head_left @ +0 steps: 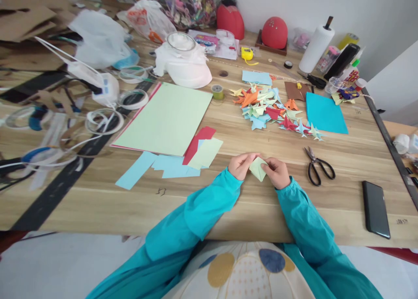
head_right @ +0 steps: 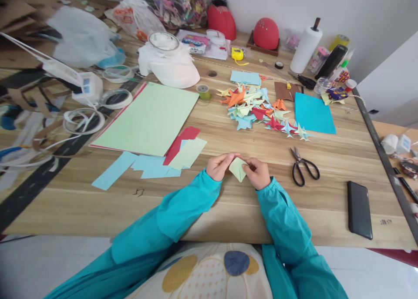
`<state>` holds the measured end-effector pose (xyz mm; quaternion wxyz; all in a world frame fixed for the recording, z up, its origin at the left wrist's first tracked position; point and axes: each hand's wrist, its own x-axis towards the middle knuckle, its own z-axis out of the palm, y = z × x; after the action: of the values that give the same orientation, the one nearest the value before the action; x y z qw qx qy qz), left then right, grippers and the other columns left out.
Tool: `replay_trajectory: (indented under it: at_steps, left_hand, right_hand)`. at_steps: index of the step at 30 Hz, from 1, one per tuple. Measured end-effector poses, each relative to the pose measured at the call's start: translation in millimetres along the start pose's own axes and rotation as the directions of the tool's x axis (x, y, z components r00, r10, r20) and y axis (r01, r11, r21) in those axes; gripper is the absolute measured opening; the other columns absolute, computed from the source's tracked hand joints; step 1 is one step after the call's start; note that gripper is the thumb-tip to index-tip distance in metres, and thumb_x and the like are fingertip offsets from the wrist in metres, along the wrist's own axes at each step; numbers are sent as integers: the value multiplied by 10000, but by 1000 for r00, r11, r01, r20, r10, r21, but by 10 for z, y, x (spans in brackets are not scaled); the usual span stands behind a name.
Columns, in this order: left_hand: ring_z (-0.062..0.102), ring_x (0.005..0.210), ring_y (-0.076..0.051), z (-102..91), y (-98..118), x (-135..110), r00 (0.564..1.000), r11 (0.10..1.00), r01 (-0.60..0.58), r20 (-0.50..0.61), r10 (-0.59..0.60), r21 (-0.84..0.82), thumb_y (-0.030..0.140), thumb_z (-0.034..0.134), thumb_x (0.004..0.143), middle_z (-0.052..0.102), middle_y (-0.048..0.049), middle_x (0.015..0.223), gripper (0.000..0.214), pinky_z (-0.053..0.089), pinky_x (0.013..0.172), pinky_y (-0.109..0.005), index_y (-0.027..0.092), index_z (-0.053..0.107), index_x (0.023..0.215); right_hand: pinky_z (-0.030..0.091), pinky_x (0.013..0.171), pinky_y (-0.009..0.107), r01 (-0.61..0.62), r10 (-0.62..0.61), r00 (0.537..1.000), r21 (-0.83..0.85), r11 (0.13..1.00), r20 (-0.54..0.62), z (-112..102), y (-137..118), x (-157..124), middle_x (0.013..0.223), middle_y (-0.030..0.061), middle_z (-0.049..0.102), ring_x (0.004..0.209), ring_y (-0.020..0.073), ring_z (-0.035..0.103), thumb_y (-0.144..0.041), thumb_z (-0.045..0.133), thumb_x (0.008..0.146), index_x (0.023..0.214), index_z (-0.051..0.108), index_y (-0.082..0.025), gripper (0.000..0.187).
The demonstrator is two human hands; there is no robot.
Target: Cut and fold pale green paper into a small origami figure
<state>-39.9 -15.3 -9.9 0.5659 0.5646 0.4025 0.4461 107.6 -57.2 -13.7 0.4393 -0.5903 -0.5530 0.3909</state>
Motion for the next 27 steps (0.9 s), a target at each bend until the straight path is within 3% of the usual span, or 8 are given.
replay_trajectory:
  at_steps: [5, 9, 16, 22, 27]
  left_hand:
    - [632, 772, -207, -6, -67, 42, 977, 951, 211, 19, -212, -227, 460, 589, 686, 686, -98, 872, 402, 512, 597, -268, 115, 674, 875]
    - [628, 760, -202, 15, -93, 54, 959, 903, 283, 116, -258, -323, 440, 643, 636, 679, -86, 870, 389, 522, 593, -277, 123, 680, 858]
    - [624, 788, -217, 75, -95, 4, 967, 926, 235, 167, -192, -297, 428, 620, 666, 651, -95, 957, 382, 537, 609, -315, 116, 675, 880]
    - [594, 938, -229, 56, -65, 17, 982, 974, 128, 159, -99, -188, 391, 622, 681, 668, -88, 965, 330, 485, 811, -332, 137, 681, 882]
    - [610, 908, -224, 72, -41, 23, 982, 973, 135, 158, -106, -185, 391, 649, 649, 679, -89, 942, 330, 476, 829, -344, 135, 685, 854]
  right_hand:
    - [421, 515, 257, -18, 27, 997, 119, 993, -77, -5, -12, 14, 606, 15, 603, 536, 128, 517, -383, 582, 709, 695, 608, -168, 217]
    - [420, 503, 255, -43, 77, 989, 247, 968, -129, -17, -35, 32, 585, 8, 607, 528, 131, 525, -404, 605, 683, 685, 611, -169, 236]
    - [454, 535, 272, -52, 94, 989, 328, 943, -113, -11, -36, 52, 604, 10, 627, 562, 147, 560, -405, 683, 611, 701, 611, -170, 261]
    - [476, 575, 295, -62, 86, 994, 315, 947, -63, -7, -30, 49, 654, 21, 636, 592, 161, 582, -440, 678, 606, 727, 599, -174, 302]
    - [462, 530, 276, -58, 75, 996, 307, 950, -44, -20, -39, 48, 618, 9, 610, 549, 145, 557, -436, 690, 595, 693, 577, -177, 299]
